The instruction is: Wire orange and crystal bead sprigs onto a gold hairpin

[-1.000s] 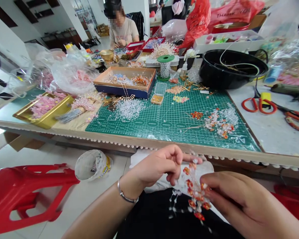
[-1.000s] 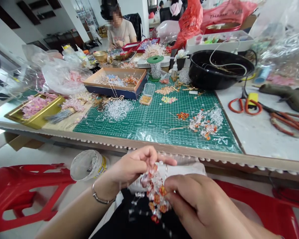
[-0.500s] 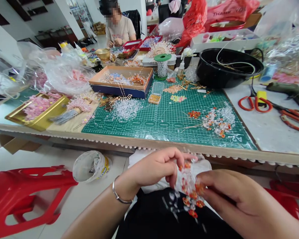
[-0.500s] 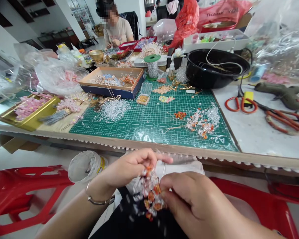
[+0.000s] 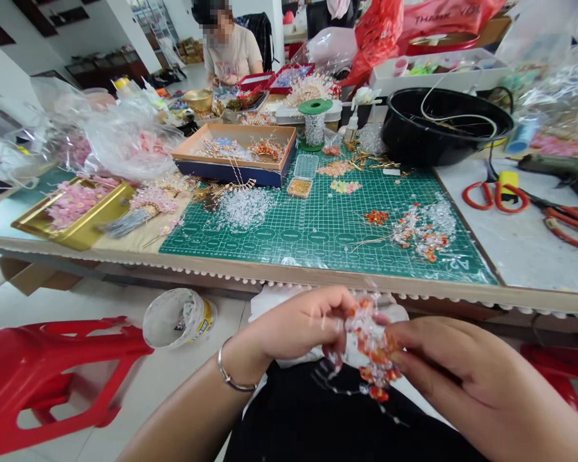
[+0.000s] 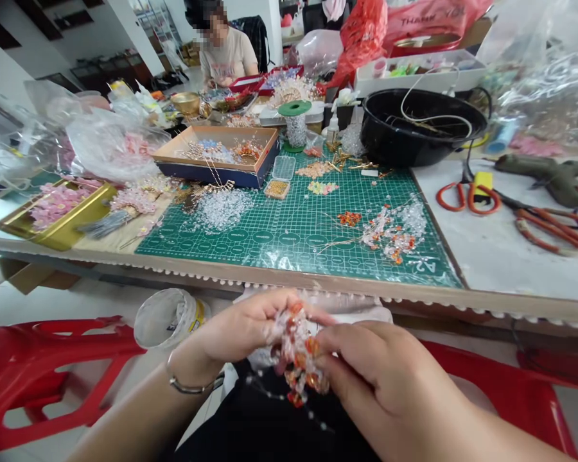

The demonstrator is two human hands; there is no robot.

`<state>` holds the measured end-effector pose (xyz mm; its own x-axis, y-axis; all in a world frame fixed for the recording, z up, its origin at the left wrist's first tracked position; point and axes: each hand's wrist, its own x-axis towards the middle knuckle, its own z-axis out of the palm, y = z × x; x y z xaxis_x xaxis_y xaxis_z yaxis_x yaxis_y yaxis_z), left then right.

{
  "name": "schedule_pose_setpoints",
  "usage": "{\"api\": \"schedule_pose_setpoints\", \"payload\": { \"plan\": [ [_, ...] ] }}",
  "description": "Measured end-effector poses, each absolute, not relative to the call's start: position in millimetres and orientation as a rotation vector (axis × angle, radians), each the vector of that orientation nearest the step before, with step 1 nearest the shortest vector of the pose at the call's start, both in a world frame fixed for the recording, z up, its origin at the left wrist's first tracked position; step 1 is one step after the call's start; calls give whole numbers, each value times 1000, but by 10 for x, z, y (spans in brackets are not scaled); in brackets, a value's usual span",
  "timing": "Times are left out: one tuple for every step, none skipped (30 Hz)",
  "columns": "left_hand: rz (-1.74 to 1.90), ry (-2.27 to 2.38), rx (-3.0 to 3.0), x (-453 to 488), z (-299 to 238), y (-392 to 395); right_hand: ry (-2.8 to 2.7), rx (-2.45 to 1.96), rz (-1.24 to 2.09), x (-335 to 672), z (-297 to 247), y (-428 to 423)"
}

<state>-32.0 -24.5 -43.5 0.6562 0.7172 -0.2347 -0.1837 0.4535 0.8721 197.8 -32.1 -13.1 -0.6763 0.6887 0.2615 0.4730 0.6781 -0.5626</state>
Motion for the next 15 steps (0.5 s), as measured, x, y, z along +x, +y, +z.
{"api": "schedule_pose_setpoints", "payload": {
  "plan": [
    [524,655,964,-294,-477,-263,-2423,-920,678,1982,-101,-308],
    [452,620,964,-271,-521,-286,-2405,-943,691,1987,-84,-286],
    [398,556,948,-256,-558,-312,-2380,-964,662,1992,-84,-260],
    [371,482,921,-251,-582,-336,-2350,-984,592,1997,-100,-234],
    [373,410,884,-257,-588,-356,-2326,-991,503,2001,-130,-211],
    [402,349,847,-273,-577,-369,-2318,-981,418,2003,-169,-196],
    [454,306,813,-295,-550,-375,-2320,-963,346,2003,-212,-189],
    [526,282,784,-320,-511,-373,-2331,-940,297,2001,-250,-191],
    [616,272,757,-342,-467,-362,-2353,-918,279,1997,-277,-201],
    [710,277,737,-358,-426,-346,-2380,-904,291,1991,-290,-217],
    [789,295,726,-365,-393,-326,-2407,-895,329,1984,-285,-235],
    [841,329,725,-361,-375,-304,-2427,-898,384,1976,-262,-253],
    [864,376,732,-347,-374,-285,-2437,-903,458,1968,-225,-268],
    [852,436,748,-323,-390,-272,-2445,-908,560,1962,-177,-276],
    [815,502,769,-293,-421,-266,-2438,-913,680,1956,-127,-278]
  ]
}}
